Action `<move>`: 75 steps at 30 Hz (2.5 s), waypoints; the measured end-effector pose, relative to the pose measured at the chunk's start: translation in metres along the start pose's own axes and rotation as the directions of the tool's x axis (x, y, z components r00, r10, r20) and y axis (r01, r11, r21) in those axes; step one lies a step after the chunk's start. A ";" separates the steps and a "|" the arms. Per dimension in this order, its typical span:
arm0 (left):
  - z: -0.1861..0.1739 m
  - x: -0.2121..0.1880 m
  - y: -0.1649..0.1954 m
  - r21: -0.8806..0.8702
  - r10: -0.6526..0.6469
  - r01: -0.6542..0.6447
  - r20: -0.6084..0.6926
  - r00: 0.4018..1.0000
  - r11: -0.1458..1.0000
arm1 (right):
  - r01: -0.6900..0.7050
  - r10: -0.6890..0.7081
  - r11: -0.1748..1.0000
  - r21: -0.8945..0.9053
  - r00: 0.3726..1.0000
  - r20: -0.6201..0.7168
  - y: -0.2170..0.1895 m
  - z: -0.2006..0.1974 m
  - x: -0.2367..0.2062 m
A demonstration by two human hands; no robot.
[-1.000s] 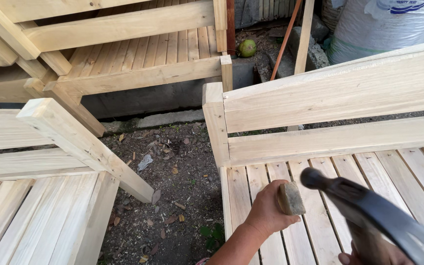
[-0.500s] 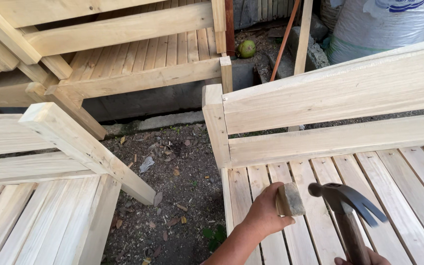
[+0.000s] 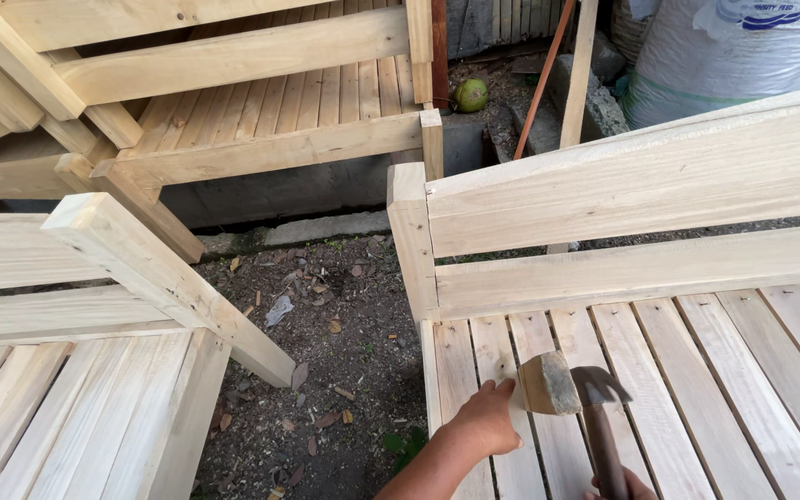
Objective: The person hammers nails into the slatted wooden frame of a bench, holding a small wood block in one hand while striking nails with a claw hammer. They work across different sections of the slats, moving along the frame to drive nails at multiple points.
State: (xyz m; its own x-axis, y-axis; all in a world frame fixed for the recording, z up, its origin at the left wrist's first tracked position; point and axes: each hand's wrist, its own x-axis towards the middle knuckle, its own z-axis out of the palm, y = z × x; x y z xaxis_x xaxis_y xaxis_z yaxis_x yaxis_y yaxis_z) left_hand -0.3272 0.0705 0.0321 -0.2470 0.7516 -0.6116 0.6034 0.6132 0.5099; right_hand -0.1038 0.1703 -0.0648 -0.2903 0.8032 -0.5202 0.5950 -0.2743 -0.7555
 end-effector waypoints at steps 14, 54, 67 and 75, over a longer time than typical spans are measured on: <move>-0.010 0.006 0.003 0.004 0.028 -0.027 -0.065 0.998 1.000 | -0.109 0.109 0.993 0.037 0.994 -0.018 0.000 -0.004 -0.015; -0.015 -0.002 0.019 -0.326 0.056 -0.096 -0.129 0.990 0.940 | -0.330 0.320 0.941 -0.077 0.940 -0.119 -0.027 -0.073 0.037; -0.034 0.000 0.017 -0.196 0.174 -0.191 -0.100 0.980 0.962 | -0.341 0.319 0.894 -0.290 0.940 -0.124 -0.015 -0.076 0.047; -0.043 -0.025 0.029 -0.153 0.208 -0.240 -0.199 0.958 0.959 | -0.299 0.254 0.908 -0.295 0.950 -0.182 -0.018 -0.075 0.049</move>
State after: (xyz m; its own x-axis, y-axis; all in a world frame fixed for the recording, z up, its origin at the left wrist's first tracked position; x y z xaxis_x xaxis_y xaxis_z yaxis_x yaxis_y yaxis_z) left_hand -0.3362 0.0796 0.0885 -0.2616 0.8958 -0.3592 0.5216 0.4444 0.7283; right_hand -0.0725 0.2543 -0.0470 0.0120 0.7898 -0.6132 0.8477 -0.3333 -0.4127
